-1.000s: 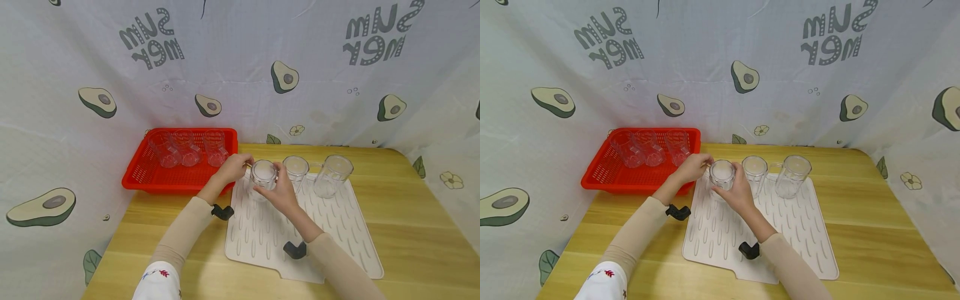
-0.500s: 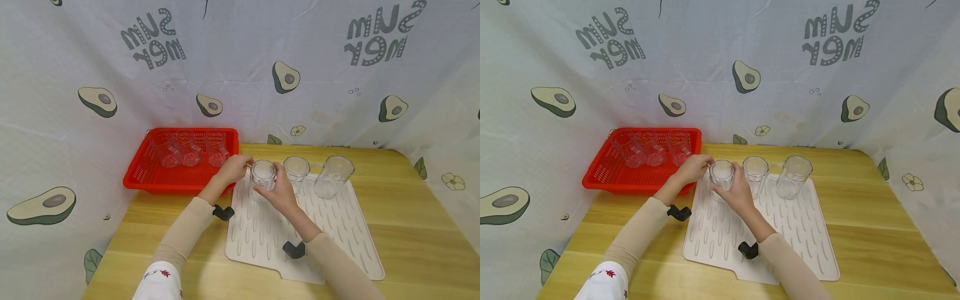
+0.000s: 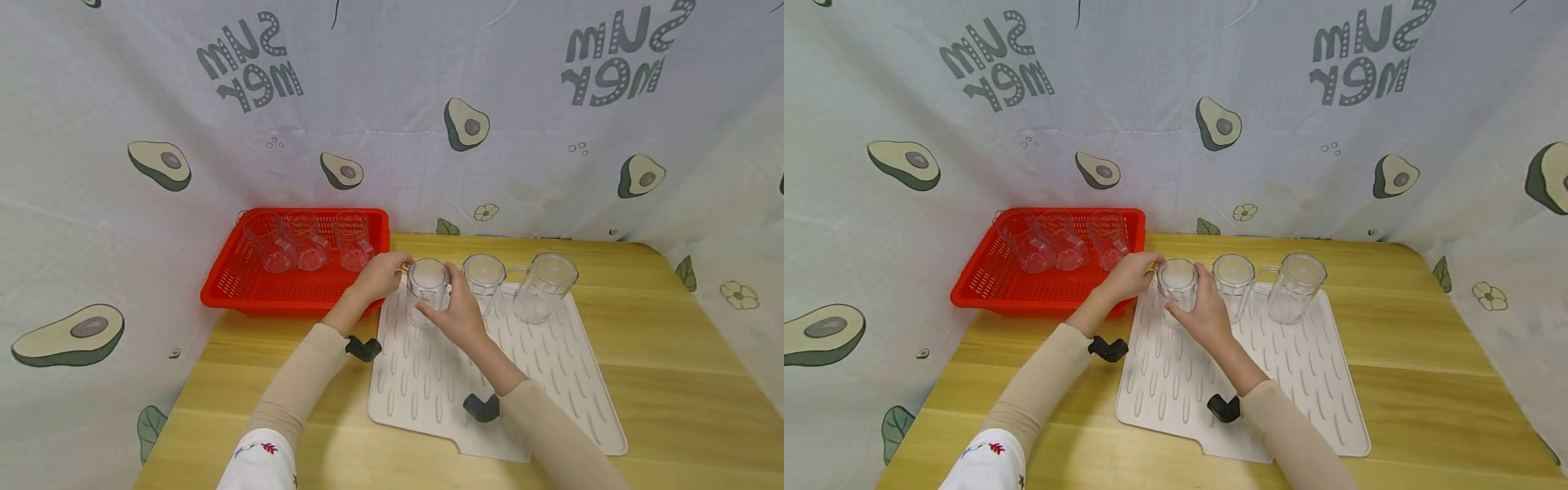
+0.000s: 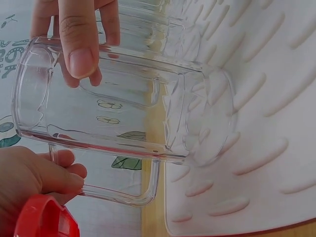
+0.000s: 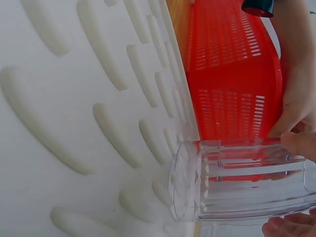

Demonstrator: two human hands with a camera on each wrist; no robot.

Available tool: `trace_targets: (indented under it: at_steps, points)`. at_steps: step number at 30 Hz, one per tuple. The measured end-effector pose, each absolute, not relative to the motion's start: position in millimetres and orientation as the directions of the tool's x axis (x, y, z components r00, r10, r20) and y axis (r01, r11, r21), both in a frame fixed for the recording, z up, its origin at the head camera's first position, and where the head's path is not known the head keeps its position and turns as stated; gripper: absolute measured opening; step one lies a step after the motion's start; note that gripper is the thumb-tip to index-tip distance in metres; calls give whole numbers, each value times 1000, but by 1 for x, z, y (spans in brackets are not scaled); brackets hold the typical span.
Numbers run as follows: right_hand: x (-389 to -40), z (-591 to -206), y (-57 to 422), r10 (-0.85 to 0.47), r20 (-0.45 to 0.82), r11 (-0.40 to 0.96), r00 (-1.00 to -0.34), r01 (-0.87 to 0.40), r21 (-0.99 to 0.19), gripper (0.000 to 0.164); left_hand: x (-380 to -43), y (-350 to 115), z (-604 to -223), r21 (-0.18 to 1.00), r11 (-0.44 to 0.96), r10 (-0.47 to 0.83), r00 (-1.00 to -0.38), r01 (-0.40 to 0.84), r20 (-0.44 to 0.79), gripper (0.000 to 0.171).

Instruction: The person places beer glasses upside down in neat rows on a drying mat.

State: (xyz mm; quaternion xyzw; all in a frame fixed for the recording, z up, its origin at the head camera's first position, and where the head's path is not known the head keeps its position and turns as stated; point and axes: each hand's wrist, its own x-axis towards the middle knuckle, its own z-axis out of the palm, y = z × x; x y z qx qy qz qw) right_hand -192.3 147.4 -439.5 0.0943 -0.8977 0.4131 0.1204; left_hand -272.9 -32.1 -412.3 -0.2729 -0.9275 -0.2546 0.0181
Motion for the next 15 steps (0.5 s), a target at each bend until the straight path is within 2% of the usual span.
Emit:
trace_targets:
  at_steps: [8, 15]
  points:
    - [-189, -439, 148, -60, 289, 659, -955, -255, -708, 96, -269, -38, -413, 550, 682, 448, -870, 483, 208, 33]
    - [-173, -438, 153, -7, 304, 728, -953, -213, -652, 91, -263, -55, -414, 688, 610, 227, -919, 393, 324, 34]
